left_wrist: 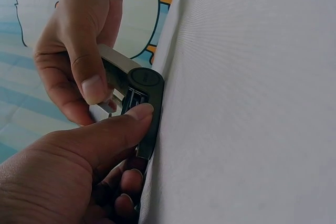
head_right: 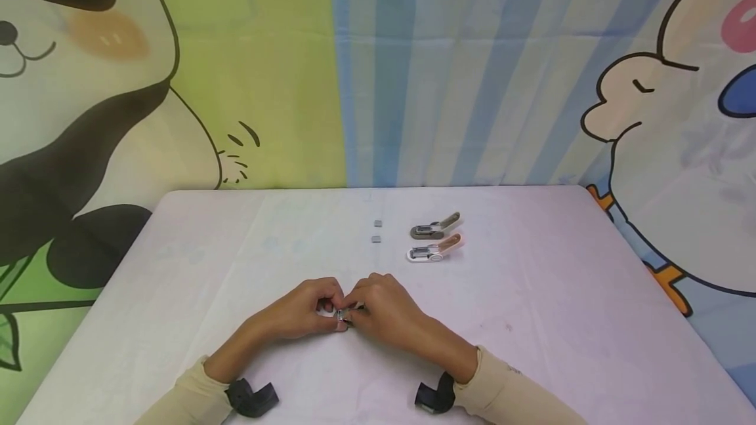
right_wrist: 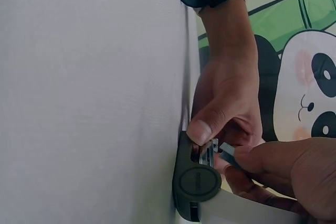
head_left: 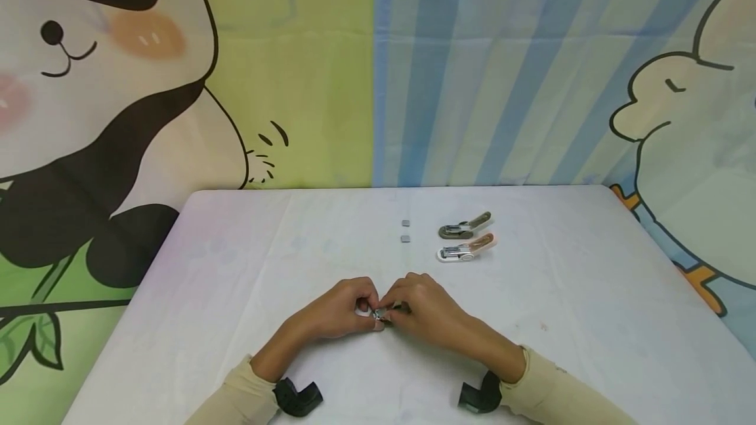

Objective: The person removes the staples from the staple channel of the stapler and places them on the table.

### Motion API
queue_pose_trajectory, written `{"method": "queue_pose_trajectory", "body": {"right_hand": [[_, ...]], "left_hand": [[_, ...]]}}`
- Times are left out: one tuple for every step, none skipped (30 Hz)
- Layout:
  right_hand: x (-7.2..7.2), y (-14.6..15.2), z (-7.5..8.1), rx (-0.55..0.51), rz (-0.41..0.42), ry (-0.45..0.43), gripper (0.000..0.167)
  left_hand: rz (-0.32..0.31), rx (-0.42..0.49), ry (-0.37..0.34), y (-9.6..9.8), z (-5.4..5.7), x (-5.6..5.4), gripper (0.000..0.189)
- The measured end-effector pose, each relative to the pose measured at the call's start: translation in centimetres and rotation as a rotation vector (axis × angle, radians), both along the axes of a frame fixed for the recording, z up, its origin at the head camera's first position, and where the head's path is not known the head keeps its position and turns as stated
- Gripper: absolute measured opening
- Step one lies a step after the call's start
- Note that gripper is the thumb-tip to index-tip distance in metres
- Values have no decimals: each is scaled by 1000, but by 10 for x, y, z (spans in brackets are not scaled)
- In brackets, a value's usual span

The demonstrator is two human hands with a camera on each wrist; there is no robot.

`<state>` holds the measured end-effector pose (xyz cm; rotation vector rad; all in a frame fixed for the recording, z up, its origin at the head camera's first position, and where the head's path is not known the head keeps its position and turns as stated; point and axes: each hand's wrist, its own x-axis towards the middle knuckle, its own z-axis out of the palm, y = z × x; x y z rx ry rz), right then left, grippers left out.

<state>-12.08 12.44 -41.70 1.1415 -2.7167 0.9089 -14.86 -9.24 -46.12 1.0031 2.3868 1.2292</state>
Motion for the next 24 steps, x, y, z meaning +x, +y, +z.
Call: {"method": "queue_pose_trajectory", "body": {"right_hand": [[-1, 1, 1, -23, 6, -30, 15], [-2, 2, 3, -41, 9, -57, 15], [-3, 3, 4, -60, 11, -80, 15], [-4, 4, 5, -79, 8, -102, 15], [-5, 5, 6, -98, 6, -117, 15], [-7, 6, 6, -118, 1, -129, 15], [-8, 7, 6, -131, -9, -134, 15], [-9, 8, 7, -148, -16, -137, 15], [-10, 9, 7, -168, -21, -136, 15], [-12, 10, 6, -190, -26, -136, 15], [-13, 11, 5, -206, -37, -133, 15], [-15, 12, 5, -225, -47, -128, 15], [-17, 14, 4, -246, -55, -120, 15], [-20, 16, 3, -260, -70, -113, 16], [-23, 18, 2, -273, -88, -106, 16], [-27, 20, 0, -282, -109, -103, 16], [-31, 23, -1, -290, -135, -100, 16], [-36, 25, -2, -300, -159, -98, 16], [-41, 28, -4, -304, -185, -97, 16], [-46, 30, -5, -306, -211, -102, 16], [-50, 33, -7, -311, -231, -108, 16], [-54, 35, -9, -313, -245, -117, 16], [-58, 37, -11, -313, -256, -124, 16], [-61, 39, -12, -309, -262, -129, 16]], "left_hand": [[2, -1, -1, 0, 0, 0, 21], [4, -2, 0, 0, 0, 0, 21], [5, -3, 1, 0, 0, 0, 22], [4, -4, 1, 0, 0, 0, 21], [3, -4, 3, 0, 0, 0, 21], [1, -3, 4, 0, 0, 0, 21], [-2, 0, 4, 0, -1, 0, 20], [-4, 3, 3, 0, -1, -1, 20], [-8, 8, 2, 0, -1, -1, 20], [-11, 13, 2, 0, -1, -1, 20], [-13, 17, 1, 0, -1, -1, 19], [-15, 19, 2, 0, -1, -1, 19], [-16, 19, 3, 0, -1, -1, 19], [-17, 18, 2, 0, -1, -2, 19], [-18, 15, 1, 0, -1, -2, 19], [-17, 13, 0, 0, -1, -2, 19], [-16, 8, -3, 0, -1, -2, 19], [-16, 7, -3, 0, 0, -2, 19], [-15, 6, -6, 0, 0, -3, 19], [-14, 6, -10, 0, 0, -3, 19], [-12, 3, -12, 0, 0, -3, 18], [-11, 2, -13, 0, 0, -3, 18], [-11, 1, -14, 0, 0, -3, 18], [-12, 0, -15, 0, 0, -3, 18]]}}
